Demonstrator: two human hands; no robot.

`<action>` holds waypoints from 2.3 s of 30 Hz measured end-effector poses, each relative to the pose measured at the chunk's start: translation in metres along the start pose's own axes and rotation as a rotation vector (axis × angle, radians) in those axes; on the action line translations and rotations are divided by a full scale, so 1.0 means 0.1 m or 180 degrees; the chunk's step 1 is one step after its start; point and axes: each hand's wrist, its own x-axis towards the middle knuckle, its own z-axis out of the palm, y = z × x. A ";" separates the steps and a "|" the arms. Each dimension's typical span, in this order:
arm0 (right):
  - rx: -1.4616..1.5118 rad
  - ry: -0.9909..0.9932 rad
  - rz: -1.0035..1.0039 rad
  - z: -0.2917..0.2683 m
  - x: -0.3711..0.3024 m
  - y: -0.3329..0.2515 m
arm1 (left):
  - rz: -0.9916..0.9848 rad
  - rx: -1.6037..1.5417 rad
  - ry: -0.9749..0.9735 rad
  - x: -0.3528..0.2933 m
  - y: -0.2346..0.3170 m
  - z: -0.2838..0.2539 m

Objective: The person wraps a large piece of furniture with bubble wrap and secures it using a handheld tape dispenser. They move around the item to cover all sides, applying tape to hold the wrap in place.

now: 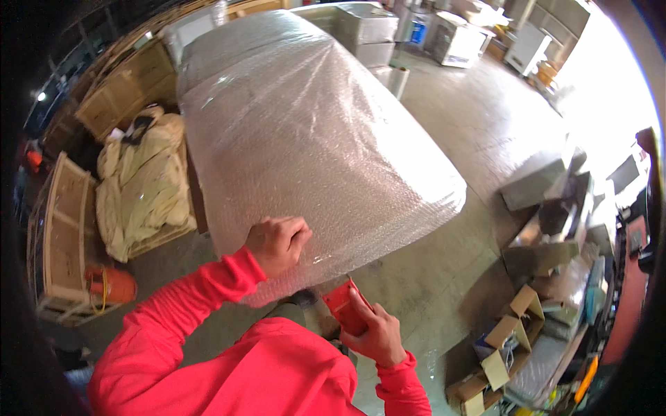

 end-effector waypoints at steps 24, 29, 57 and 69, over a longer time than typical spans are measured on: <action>-0.0640 -0.1117 0.0530 0.78 0.19 0.59 | 0.2147 0.3989 -0.0353 -0.70 -0.51 1.79; -0.2271 -0.1711 -0.0012 1.69 0.70 0.60 | 0.1770 0.5474 -0.1256 -0.74 -0.76 2.39; 0.0273 0.0372 -0.0028 0.15 -0.41 1.75 | -0.0781 -0.1755 -0.0723 0.05 0.59 2.45; 0.0425 0.0245 0.0073 0.26 0.73 2.32 | 0.0667 0.0780 0.1109 1.47 0.97 1.33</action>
